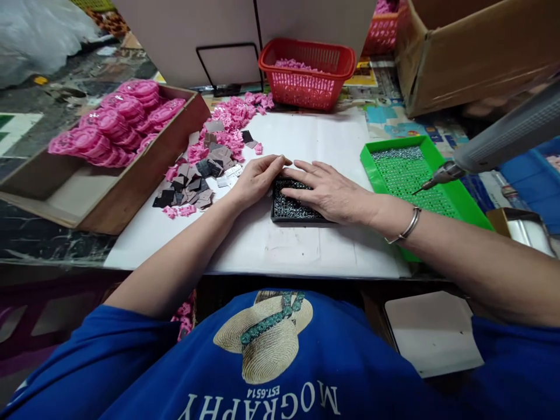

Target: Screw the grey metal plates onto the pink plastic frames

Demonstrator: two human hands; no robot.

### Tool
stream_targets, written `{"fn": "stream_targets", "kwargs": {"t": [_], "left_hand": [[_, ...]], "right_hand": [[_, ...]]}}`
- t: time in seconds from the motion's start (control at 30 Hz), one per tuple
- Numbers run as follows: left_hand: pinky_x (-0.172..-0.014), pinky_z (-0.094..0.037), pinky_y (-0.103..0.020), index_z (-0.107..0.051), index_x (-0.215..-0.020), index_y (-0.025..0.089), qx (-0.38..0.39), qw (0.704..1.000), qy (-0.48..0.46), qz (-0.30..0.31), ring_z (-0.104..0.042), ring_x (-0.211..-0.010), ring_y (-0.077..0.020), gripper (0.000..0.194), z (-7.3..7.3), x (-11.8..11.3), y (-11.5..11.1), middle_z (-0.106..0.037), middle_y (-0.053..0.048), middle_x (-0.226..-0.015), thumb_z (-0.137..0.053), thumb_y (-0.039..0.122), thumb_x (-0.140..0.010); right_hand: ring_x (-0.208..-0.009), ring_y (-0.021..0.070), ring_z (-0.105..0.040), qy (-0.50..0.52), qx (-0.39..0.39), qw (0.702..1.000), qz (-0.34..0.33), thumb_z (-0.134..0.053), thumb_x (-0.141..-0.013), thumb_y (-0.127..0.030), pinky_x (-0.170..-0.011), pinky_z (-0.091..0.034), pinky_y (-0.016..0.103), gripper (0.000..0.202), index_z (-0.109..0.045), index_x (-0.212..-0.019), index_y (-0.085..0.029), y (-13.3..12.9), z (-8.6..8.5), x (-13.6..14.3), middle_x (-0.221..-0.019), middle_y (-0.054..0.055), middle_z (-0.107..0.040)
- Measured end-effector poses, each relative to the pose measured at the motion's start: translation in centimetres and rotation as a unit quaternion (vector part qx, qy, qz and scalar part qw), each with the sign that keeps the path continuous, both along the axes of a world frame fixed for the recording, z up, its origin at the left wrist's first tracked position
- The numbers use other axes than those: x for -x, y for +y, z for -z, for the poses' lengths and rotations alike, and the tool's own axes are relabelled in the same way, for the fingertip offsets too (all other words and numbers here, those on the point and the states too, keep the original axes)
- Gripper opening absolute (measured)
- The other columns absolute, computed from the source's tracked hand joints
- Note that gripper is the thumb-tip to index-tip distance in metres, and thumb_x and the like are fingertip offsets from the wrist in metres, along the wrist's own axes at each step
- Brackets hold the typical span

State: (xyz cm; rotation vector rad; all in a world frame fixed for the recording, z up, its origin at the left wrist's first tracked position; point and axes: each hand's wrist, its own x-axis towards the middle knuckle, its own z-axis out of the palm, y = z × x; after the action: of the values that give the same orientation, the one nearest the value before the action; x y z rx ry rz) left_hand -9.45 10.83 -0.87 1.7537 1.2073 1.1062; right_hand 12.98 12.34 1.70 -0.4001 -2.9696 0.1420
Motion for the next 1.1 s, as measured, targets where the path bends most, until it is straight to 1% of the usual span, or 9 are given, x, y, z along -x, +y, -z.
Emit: {"fn": "stream_targets", "kwargs": {"t": [0.07,0.17,0.27,0.4,0.57,0.7,0.9,0.97,1.1], "left_hand": [[-0.08,-0.046,-0.025,-0.07,-0.096,0.014,0.004,1.0,0.0,-0.004,-0.064,-0.084,-0.0142,0.042,0.0,0.0,0.0,-0.071,-0.005,-0.088,-0.044,0.047,-0.102],[-0.078,-0.046,-0.024,-0.07,-0.098,0.013,0.012,1.0,0.01,-0.016,-0.063,-0.08,-0.0135,0.044,0.0,-0.1,-0.1,-0.069,-0.004,-0.081,-0.042,0.047,-0.102],[-0.078,-0.046,-0.023,-0.07,-0.097,0.013,0.011,1.0,0.014,-0.021,-0.063,-0.08,-0.0131,0.043,-0.1,-0.2,-0.2,-0.068,-0.003,-0.081,-0.042,0.046,-0.102],[-0.076,-0.045,-0.023,-0.069,-0.097,0.013,0.013,1.0,0.011,-0.02,-0.061,-0.078,-0.0122,0.039,-0.2,-0.2,-0.4,-0.067,-0.003,-0.08,-0.043,0.041,-0.102],[-0.074,-0.044,-0.024,-0.069,-0.095,0.014,0.02,1.0,0.0,-0.023,-0.059,-0.076,-0.0119,0.039,-0.1,-0.3,-0.5,-0.066,-0.003,-0.079,-0.044,0.042,-0.102],[-0.075,-0.044,-0.024,-0.069,-0.095,0.013,0.016,0.999,-0.01,-0.029,-0.059,-0.075,-0.0119,0.041,0.1,-0.3,-0.4,-0.066,-0.002,-0.079,-0.045,0.045,-0.102],[-0.077,-0.046,-0.023,-0.07,-0.097,0.013,0.019,0.999,-0.021,-0.024,-0.061,-0.077,-0.0122,0.046,0.0,-0.2,-0.6,-0.067,-0.003,-0.08,-0.045,0.052,-0.1],[-0.077,-0.046,-0.023,-0.07,-0.097,0.013,0.018,0.999,-0.017,-0.025,-0.061,-0.077,-0.0123,0.047,-0.1,-0.1,-0.7,-0.067,-0.003,-0.08,-0.045,0.053,-0.1],[-0.076,-0.046,-0.024,-0.07,-0.097,0.014,0.019,0.999,-0.012,-0.026,-0.061,-0.076,-0.0124,0.049,-0.1,-0.2,-0.6,-0.067,-0.003,-0.08,-0.044,0.055,-0.1]], "right_hand": [[-0.153,0.0285,-0.024,0.015,0.027,0.999,-0.041,-0.042,-0.1,-0.026,-0.119,-0.035,0.056,0.053,-0.037,-0.153,-0.023,-0.3,0.2,0.0,-0.163,0.011,-0.032],[-0.154,0.028,-0.024,-0.035,0.075,0.992,-0.098,-0.043,-0.1,-0.045,-0.123,-0.03,0.055,0.07,-0.016,-0.159,-0.018,-1.0,0.5,-0.3,-0.164,0.014,-0.028],[-0.153,0.031,-0.023,-0.066,0.078,0.992,-0.073,-0.046,-0.095,-0.058,-0.123,-0.026,0.059,0.086,-0.005,-0.16,-0.02,-1.3,0.5,-1.0,-0.165,0.014,-0.024],[-0.153,0.0331,-0.024,-0.06,0.063,0.996,-0.01,-0.045,-0.095,-0.059,-0.121,-0.03,0.06,0.085,-0.002,-0.16,-0.023,-1.3,0.3,-3.1,-0.166,0.013,-0.019],[-0.152,0.0312,-0.025,-0.072,0.065,0.994,-0.047,-0.041,-0.097,-0.058,-0.12,-0.032,0.061,0.075,-0.007,-0.159,-0.031,-1.7,-0.4,-5.6,-0.165,0.007,-0.026],[-0.153,0.0274,-0.024,-0.077,0.087,0.991,-0.068,-0.037,-0.101,-0.049,-0.122,-0.027,0.059,0.068,-0.006,-0.159,-0.032,-1.9,-0.2,-4.2,-0.165,0.004,-0.024],[-0.154,0.0289,-0.02,-0.069,0.1,0.987,-0.106,-0.041,-0.096,-0.061,-0.124,-0.022,0.058,0.081,-0.008,-0.16,-0.022,-1.8,0.4,-0.4,-0.166,0.01,-0.021],[-0.154,0.0285,-0.022,-0.064,0.097,0.988,-0.103,-0.042,-0.096,-0.061,-0.124,-0.023,0.057,0.081,-0.009,-0.16,-0.023,-1.5,0.4,-0.9,-0.165,0.01,-0.023],[-0.153,0.0291,-0.025,-0.078,0.072,0.992,-0.072,-0.046,-0.096,-0.059,-0.122,-0.029,0.056,0.082,-0.005,-0.159,-0.026,-1.1,-0.3,-4.0,-0.165,0.008,-0.025]]}}
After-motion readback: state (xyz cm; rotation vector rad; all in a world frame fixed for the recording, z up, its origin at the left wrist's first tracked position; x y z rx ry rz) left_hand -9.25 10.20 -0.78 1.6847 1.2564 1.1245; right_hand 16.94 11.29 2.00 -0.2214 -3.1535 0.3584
